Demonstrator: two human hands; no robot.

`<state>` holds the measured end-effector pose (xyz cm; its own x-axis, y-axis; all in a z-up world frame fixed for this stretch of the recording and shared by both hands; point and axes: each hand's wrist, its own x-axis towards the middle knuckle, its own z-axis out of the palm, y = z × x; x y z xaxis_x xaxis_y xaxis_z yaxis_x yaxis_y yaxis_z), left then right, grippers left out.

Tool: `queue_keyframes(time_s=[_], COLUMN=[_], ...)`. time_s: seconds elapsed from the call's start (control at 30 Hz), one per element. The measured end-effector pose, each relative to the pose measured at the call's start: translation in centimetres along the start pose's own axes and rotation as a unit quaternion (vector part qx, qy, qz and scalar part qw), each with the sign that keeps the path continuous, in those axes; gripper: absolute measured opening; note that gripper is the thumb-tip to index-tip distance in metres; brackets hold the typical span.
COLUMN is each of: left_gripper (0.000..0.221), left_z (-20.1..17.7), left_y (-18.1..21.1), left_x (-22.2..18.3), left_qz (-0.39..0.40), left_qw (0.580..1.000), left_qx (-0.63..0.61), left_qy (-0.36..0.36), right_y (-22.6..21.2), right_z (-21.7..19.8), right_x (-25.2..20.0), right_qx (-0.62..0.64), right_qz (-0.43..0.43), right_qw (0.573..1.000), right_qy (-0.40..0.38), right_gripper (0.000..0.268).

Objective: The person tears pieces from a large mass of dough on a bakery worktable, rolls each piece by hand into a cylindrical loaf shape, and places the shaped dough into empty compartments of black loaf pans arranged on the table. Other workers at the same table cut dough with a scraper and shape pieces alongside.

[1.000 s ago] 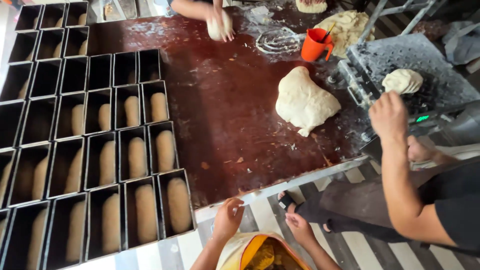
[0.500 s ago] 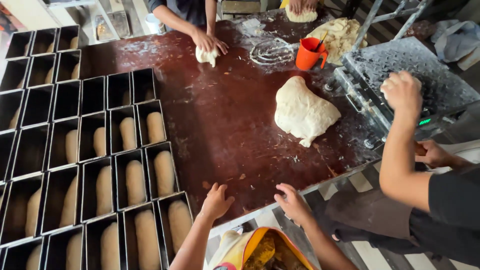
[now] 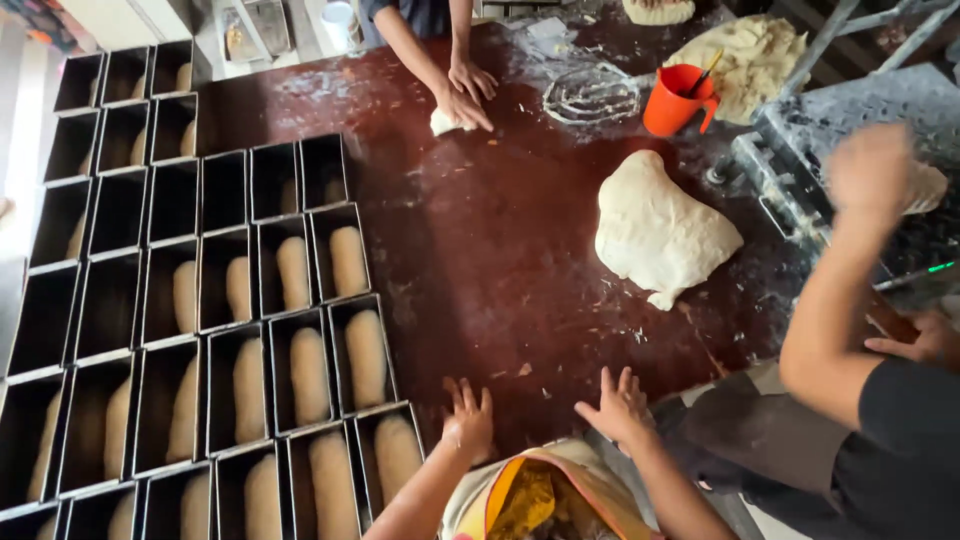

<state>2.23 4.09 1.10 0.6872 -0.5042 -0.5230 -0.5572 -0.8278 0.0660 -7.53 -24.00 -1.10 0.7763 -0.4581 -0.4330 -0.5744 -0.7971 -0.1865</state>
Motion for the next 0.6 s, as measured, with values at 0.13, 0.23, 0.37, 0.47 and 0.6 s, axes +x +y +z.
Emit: queue_keyframes(time_s=[0.13,0.23,0.37,0.47,0.6], left_gripper=[0.086,0.081,0.082,0.083,0.087], left_z=[3.5,5.0,4.5,2.1,1.9], left_y=[-0.1,-0.2,0.1,0.9,1.1], left_x=[1.4,3.1,3.3,2.4,2.9], left_qz=[0.01,0.008,-0.013,-0.03,-0.065], left_qw=[1.0,1.0,0.999,0.997,0.988], left_qx=[0.027,0.017,0.002,-0.025,-0.069], left_qy=[0.002,0.0,-0.037,-0.072,-0.118], right_y=[-2.9,-3.4,-3.3,-3.1,-3.1], right_z=[-1.7,-2.6,-2.4,-2.2,-1.8], right_x=[-1.0,-1.4,-1.2,-1.1,-0.7], right_qx=[-0.034,-0.063,-0.064,-0.064,-0.061], right_qz=[0.021,0.019,0.01,0.007,0.007], right_qw=[0.997,0.988,0.989,0.99,0.989], right_qy=[-0.072,-0.143,-0.136,-0.129,-0.136], right_gripper=[0.138,0.145,0.148,0.15,0.151])
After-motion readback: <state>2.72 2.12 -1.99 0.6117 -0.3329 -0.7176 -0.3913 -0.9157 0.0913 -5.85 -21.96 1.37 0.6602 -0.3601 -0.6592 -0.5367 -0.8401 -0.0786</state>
